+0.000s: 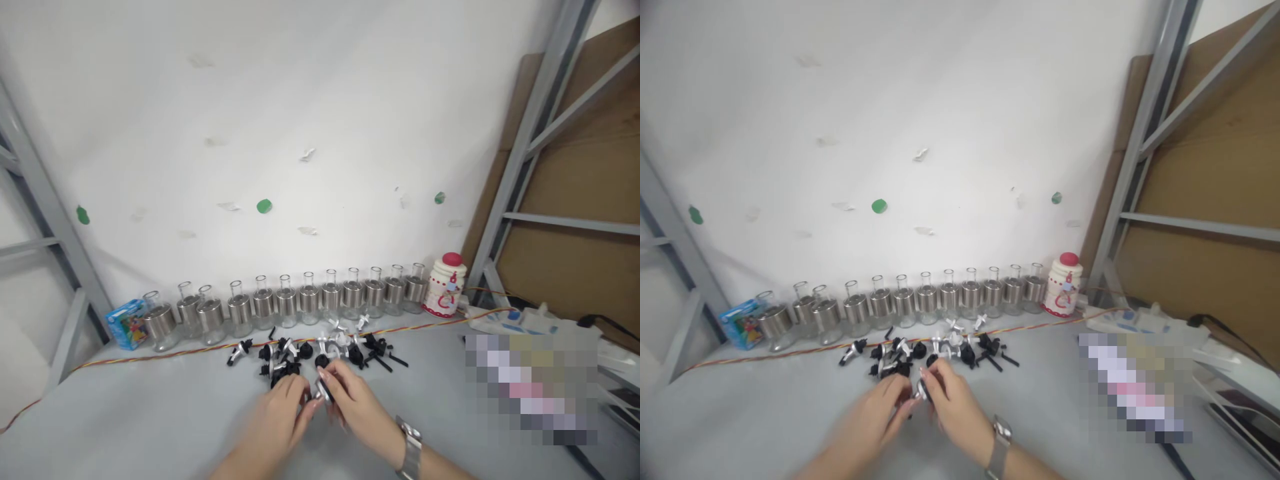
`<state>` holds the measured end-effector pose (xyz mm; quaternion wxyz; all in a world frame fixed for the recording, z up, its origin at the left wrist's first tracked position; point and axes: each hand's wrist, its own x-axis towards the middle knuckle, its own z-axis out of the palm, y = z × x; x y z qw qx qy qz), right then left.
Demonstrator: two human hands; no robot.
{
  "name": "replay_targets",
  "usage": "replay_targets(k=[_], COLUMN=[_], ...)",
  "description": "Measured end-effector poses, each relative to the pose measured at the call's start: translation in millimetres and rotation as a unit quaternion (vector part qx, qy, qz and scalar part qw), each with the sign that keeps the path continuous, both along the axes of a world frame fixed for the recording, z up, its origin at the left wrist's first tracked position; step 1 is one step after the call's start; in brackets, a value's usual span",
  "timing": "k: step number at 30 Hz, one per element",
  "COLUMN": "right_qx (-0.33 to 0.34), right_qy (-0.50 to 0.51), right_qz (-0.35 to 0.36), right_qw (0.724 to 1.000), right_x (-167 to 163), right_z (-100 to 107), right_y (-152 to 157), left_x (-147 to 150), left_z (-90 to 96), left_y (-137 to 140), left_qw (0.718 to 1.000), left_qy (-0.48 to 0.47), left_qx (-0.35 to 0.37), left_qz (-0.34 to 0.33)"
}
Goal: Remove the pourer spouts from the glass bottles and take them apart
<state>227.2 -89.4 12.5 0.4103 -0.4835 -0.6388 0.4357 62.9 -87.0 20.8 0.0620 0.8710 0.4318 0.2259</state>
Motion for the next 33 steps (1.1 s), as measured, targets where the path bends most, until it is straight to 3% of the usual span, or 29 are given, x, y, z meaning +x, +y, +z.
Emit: replay_targets(k=[4,8,13,16,18,20,22,23,24,25,27,28,30,31,33], right_qx=[-0.007,-0.136,-0.343,-0.369,-0.319,-0.237,-0.091,0.008,0.120,0.229,0.398,0.450,0.494,0.494,0.464], right_qy=[-0.021,-0.017,0.102,0.202,0.210,0.132,0.003,-0.074,-0.151,-0.224,-0.345,-0.385,-0.429,-0.439,-0.443], right_qz=[-0.012,-0.005,0.047,0.069,0.049,0.003,-0.053,-0.073,-0.076,-0.061,0.007,0.039,0.057,0.046,0.023], right_qw=[1.000,0.991,0.932,0.905,0.923,0.962,0.994,0.995,0.978,0.945,0.850,0.805,0.754,0.749,0.767], right_x=[-0.5,-3.8,-10.3,-13.1,-16.2,-19.2,-19.1,-17.3,-14.3,-10.3,-1.0,3.4,9.4,10.8,10.9], right_z=[1.4,-1.2,-3.4,-3.5,-6.0,-10.6,-15.1,-16.3,-16.3,-14.9,-8.6,-4.5,3.2,5.9,8.0], right_y=[-0.5,1.9,2.4,2.3,2.0,0.6,-2.0,-3.3,-4.0,-4.1,-1.6,0.7,6.1,8.6,11.9], left_x=[0.9,1.4,3.1,5.6,8.1,11.2,14.4,15.6,16.2,16.2,13.8,11.5,5.5,2.4,-2.5], left_z=[-4.0,-8.4,-9.9,-14.5,-18.9,-22.2,-23.2,-22.9,-22.1,-21.2,-19.8,-19.5,-20.0,-20.5,-21.3], left_y=[-0.5,1.6,1.8,1.5,2.8,5.4,8.9,10.8,12.7,14.6,18.0,19.3,20.7,20.6,18.9], left_qw=[0.996,0.987,0.968,0.973,0.986,0.994,0.972,0.945,0.911,0.875,0.830,0.833,0.883,0.916,0.969], left_qy=[0.072,0.076,0.063,0.043,-0.001,-0.078,-0.182,-0.230,-0.268,-0.293,-0.311,-0.314,-0.301,-0.276,-0.191], left_qx=[0.045,0.143,0.243,0.227,0.160,0.042,-0.118,-0.207,-0.294,-0.370,-0.453,-0.444,-0.341,-0.265,-0.116], left_qz=[0.005,0.007,0.016,0.013,0.037,0.066,0.092,0.103,0.108,0.107,0.100,0.102,0.113,0.118,0.107])
